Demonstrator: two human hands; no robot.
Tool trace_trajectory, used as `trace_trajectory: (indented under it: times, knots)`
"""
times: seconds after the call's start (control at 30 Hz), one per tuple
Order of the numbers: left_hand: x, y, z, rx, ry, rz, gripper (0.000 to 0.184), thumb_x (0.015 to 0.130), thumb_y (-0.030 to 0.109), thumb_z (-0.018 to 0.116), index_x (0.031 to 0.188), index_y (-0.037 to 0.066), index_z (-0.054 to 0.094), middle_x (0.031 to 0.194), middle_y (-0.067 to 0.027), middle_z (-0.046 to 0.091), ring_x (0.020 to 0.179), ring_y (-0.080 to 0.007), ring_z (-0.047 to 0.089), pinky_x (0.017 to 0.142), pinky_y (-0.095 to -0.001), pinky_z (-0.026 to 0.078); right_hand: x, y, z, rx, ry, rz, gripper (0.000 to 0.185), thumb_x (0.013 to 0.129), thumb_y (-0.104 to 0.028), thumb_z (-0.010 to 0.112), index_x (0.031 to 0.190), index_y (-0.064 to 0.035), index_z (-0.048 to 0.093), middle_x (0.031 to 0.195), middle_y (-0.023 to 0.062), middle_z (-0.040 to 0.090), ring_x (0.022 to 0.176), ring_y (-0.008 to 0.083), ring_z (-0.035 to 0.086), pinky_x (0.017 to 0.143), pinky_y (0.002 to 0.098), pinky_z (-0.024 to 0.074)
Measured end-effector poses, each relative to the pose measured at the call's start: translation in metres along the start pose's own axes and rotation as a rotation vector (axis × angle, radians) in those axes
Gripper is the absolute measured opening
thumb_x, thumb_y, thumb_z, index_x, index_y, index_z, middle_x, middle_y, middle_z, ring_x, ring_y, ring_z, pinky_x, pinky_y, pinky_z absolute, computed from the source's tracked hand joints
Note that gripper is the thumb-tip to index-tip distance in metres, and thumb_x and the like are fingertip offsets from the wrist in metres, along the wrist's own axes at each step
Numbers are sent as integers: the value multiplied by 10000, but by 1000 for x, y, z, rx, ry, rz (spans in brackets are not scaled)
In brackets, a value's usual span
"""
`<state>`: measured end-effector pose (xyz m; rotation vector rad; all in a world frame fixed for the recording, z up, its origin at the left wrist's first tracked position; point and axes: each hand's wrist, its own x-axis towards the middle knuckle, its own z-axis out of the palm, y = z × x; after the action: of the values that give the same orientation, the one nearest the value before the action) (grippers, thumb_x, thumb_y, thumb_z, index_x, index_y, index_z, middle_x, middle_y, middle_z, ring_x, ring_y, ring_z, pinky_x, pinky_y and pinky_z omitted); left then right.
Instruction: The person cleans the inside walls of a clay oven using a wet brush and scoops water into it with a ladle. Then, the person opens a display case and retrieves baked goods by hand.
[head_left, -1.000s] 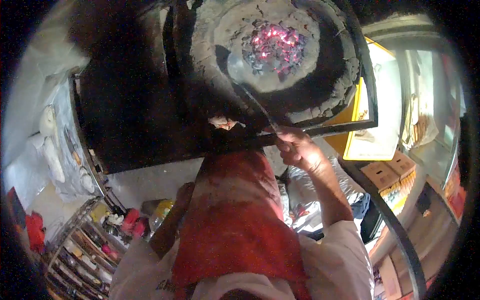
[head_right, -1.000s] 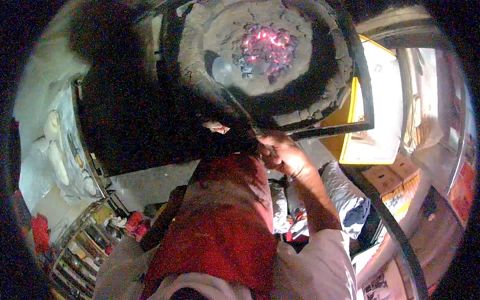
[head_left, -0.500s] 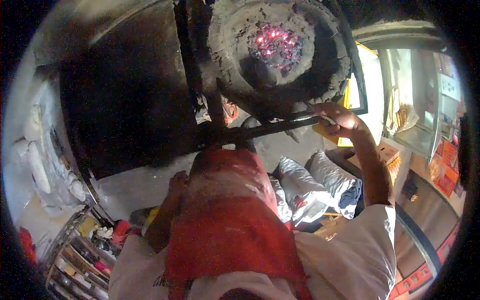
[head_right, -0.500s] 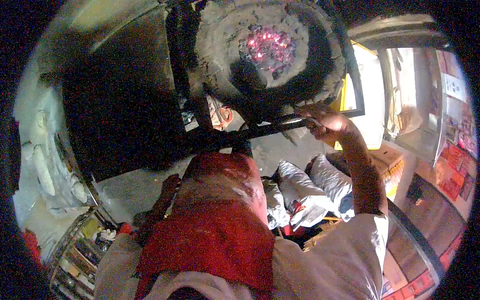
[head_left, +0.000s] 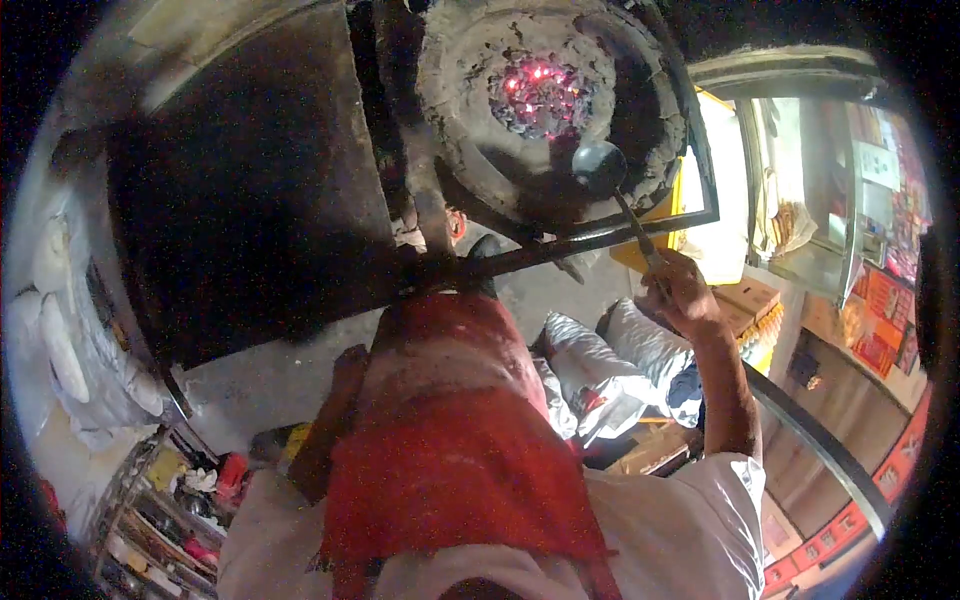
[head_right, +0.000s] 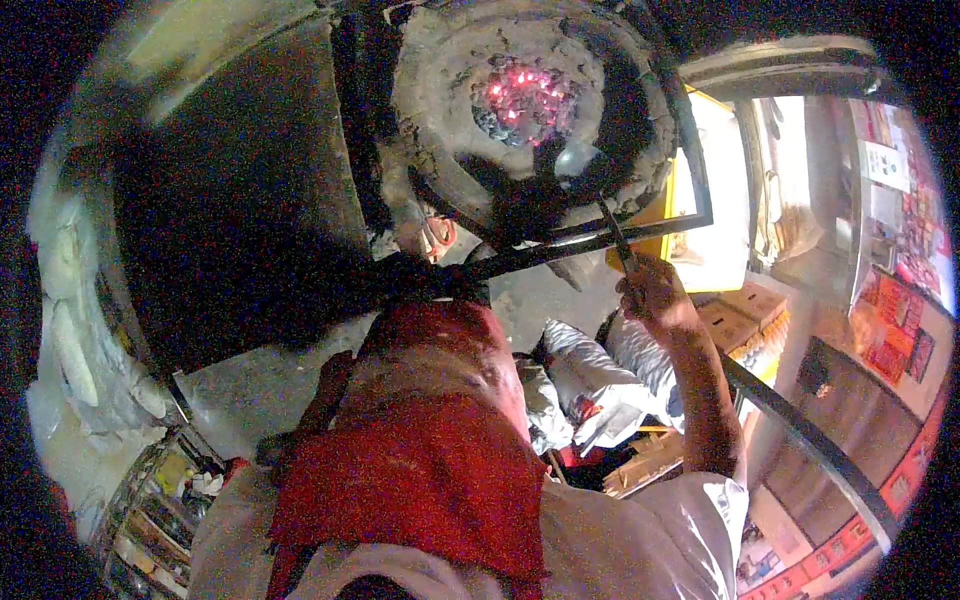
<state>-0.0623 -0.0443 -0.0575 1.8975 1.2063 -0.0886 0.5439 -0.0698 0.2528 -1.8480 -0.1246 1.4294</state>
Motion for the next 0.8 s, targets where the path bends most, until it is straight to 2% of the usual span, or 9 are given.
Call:
trace_trajectory:
  times: [0.1, 0.23, 0.3, 0.33, 0.4, 0.5, 0.7, 0.73, 0.8]
  knots:
    - [3, 33, -20, -184, -89, -223, 380, 928, 258, 548, 1184, -20, 589, 1068, -161, 651, 930, -286, 628, 810, -385, 501, 29, 10, -10, -413, -45, -214, 187, 727, 9, 632, 903, -19, 576, 785, 145, 547, 740, 332, 555, 660, 421, 457]
    - [0, 60, -37, -638, -84, -518, 435, 947, 283, 541, 1264, -14, 557, 1122, -113, 647, 971, -194, 607, 859, -342, 484, 46, 1, 4, -439, -44, -188, 189, 714, 18, 618, 890, -18, 557, 771, 143, 534, 714, 330, 544, 641, 411, 451]
    - [-11, 6, -1, -711, -47, -521, 445, 955, 305, 520, 1271, -7, 553, 1137, -123, 643, 989, -211, 608, 878, -347, 477, 65, 8, 0, -1161, -189, -1105, 47, 892, -69, 549, 908, -60, 506, 736, 26, 501, 562, 108, 447, 464, 250, 353]
    - [-15, -12, 14, -780, -10, -521, 457, 963, 326, 499, 1278, 0, 548, 1151, -132, 638, 1007, -227, 609, 898, -351, 470, 72, 11, -2, -1166, -195, -1104, 47, 892, -69, 549, 908, -60, 506, 736, 26, 501, 562, 108, 447, 464, 250, 353]
    - [-11, 4, 4, -518, -70, -495, 474, 969, 354, 465, 1276, 4, 550, 1175, -147, 629, 1041, -254, 604, 923, -365, 458, 81, 8, 3, -534, -329, -323, 89, 908, -96, 531, 834, -83, 482, 688, 16, 459, 532, 111, 428, 442, 261, 336]
    - [-3, 50, -27, -332, -154, -550, 505, 976, 392, 408, 1266, 4, 552, 1220, -181, 607, 1106, -307, 587, 964, -395, 438, 57, -26, 50, 185, 13, 205, 153, 939, -180, 510, 817, -98, 470, 670, 9, 443, 509, 111, 408, 423, 268, 316]
    - [-1, 36, -20, -230, -165, -467, 511, 964, 391, 376, 1192, -23, 571, 1179, -237, 603, 1097, -353, 584, 940, -429, 436, 40, -10, 53, -486, -148, -616, 176, 969, -252, 469, 840, -134, 447, 660, -7, 426, 501, 98, 395, 418, 258, 304]
    - [1, 45, -26, -193, -165, -444, 510, 960, 394, 374, 1165, -25, 579, 1157, -246, 607, 1081, -364, 586, 925, -437, 438, 38, -13, 55, -486, -149, -615, 176, 969, -252, 469, 840, -134, 447, 660, -7, 426, 501, 98, 395, 418, 258, 304]
    - [4, 65, -39, -229, -162, -473, 508, 957, 398, 370, 1139, -26, 585, 1134, -251, 610, 1061, -367, 589, 914, -440, 438, 31, -22, 63, 180, 90, 203, 156, 973, -246, 458, 854, -147, 446, 637, -10, 408, 484, 97, 377, 411, 253, 295]
